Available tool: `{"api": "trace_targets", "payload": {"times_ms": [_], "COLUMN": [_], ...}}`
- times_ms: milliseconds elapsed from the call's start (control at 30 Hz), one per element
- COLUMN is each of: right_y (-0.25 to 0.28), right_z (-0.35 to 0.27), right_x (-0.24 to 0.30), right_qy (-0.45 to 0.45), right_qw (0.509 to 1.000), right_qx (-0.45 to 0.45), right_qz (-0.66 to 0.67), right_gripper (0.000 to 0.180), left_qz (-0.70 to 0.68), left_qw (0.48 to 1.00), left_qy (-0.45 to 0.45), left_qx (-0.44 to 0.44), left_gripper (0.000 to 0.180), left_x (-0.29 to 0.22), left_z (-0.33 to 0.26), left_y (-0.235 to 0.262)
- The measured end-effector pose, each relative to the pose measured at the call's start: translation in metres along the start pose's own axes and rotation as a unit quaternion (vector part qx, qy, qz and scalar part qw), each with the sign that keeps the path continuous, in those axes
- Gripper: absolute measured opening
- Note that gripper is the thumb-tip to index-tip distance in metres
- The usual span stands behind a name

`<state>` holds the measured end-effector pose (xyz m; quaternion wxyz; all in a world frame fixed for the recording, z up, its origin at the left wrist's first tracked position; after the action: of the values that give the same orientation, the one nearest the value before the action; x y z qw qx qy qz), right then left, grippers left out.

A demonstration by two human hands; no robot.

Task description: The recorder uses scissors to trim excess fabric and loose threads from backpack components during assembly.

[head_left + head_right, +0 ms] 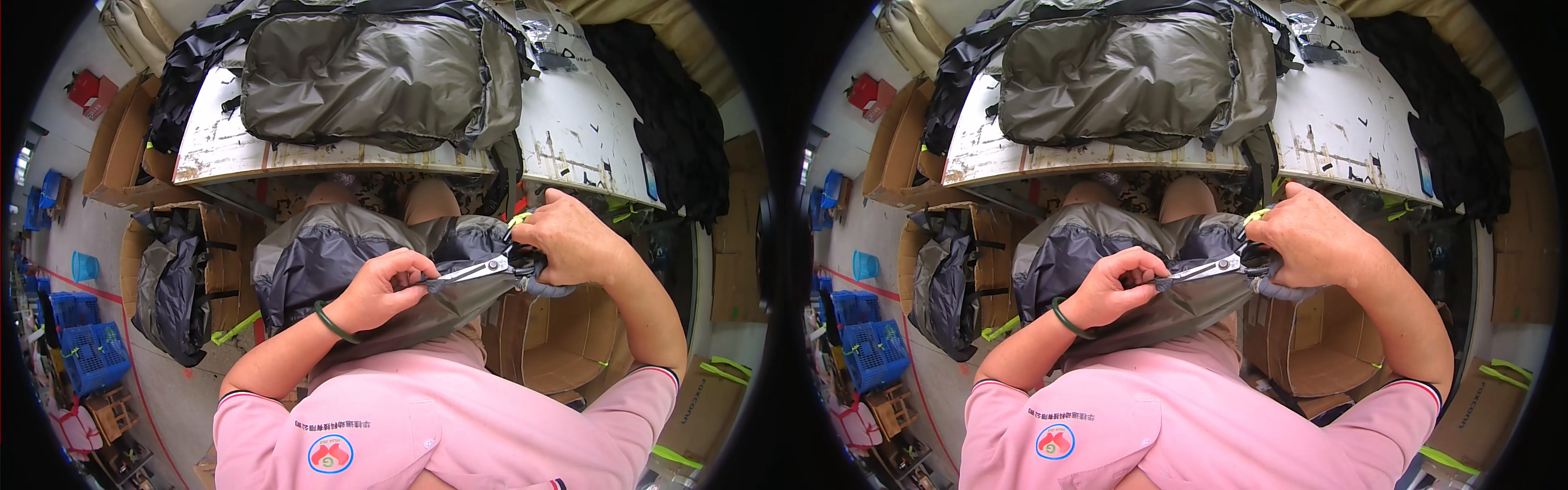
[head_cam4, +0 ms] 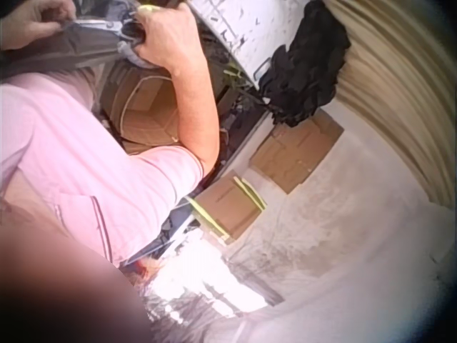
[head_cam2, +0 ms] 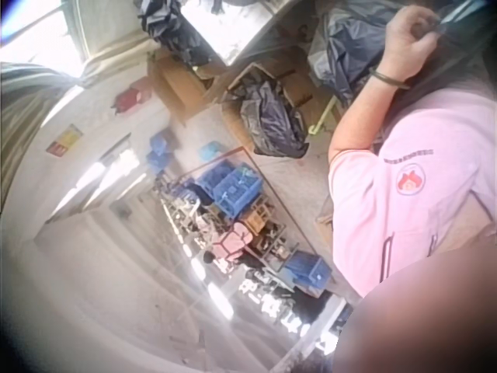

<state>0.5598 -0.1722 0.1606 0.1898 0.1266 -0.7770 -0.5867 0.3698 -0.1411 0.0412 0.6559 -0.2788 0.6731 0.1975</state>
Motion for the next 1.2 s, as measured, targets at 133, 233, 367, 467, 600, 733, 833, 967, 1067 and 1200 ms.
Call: {"api": "trace_targets", "payload": {"times_ms": [133, 233, 367, 467, 600, 733, 833, 967, 1067, 1200], "right_y": [-0.004, -0.005, 0.003, 0.003, 0.0, -0.005, -0.004, -0.006, -0.005, -0.022], "right_z": [-0.002, -0.002, 0.001, 0.004, 0.007, 0.007, 0.006, 0.008, 0.012, 0.017], "right_x": [-0.003, -0.003, 0.003, 0.006, 0.009, 0.007, 0.007, 0.005, 0.011, -0.011], "right_qy": [0.001, -0.006, 0.0, 0.012, 0.021, 0.017, 0.014, -0.02, 0.016, -0.03], "right_qw": [1.0, 0.999, 0.999, 0.999, 0.999, 0.999, 0.998, 0.999, 0.993, 0.994], "right_qx": [-0.015, 0.0, -0.024, -0.034, -0.026, -0.021, -0.029, -0.002, -0.11, -0.049], "right_qz": [-0.025, -0.038, -0.033, -0.028, -0.028, -0.044, -0.045, -0.032, 0.034, 0.089], "right_gripper": [0.018, 0.018, 0.018, 0.019, 0.02, 0.021, 0.022, 0.022, 0.022, 0.019], "left_qz": [-0.048, -0.078, -0.063, -0.069, -0.069, -0.059, -0.055, -0.066, -0.066, 0.339], "left_qw": [0.998, 0.995, 0.995, 0.995, 0.994, 0.995, 0.995, 0.995, 0.993, 0.927], "left_qy": [0.041, 0.064, 0.071, 0.074, 0.085, 0.084, 0.079, 0.08, 0.099, -0.155], "left_qx": [0.0, 0.005, 0.001, -0.001, 0.012, 0.016, 0.01, 0.004, 0.008, -0.038], "left_gripper": [0.017, 0.012, 0.01, 0.011, 0.013, 0.015, 0.017, 0.018, 0.019, 0.034], "left_x": [0.006, 0.005, 0.012, 0.012, 0.012, 0.011, 0.009, 0.015, 0.014, -0.022], "left_z": [0.001, 0.002, 0.003, 0.003, 0.003, 0.002, 0.003, 0.004, 0.002, -0.015], "left_y": [-0.001, -0.001, 0.0, -0.001, -0.002, -0.001, -0.001, 0.002, 0.003, 0.033]}}
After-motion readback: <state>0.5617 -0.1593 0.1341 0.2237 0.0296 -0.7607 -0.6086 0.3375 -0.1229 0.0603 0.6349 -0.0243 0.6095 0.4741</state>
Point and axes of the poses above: each hand's wrist, its own z-axis towards the middle knuckle, its own y-axis out of the back of the hand, x = y × z, the point moved 7 cm from there along z, towards the middle knuckle, and after that the axes turned 7 degrees about -x, right-handed, at the moved point
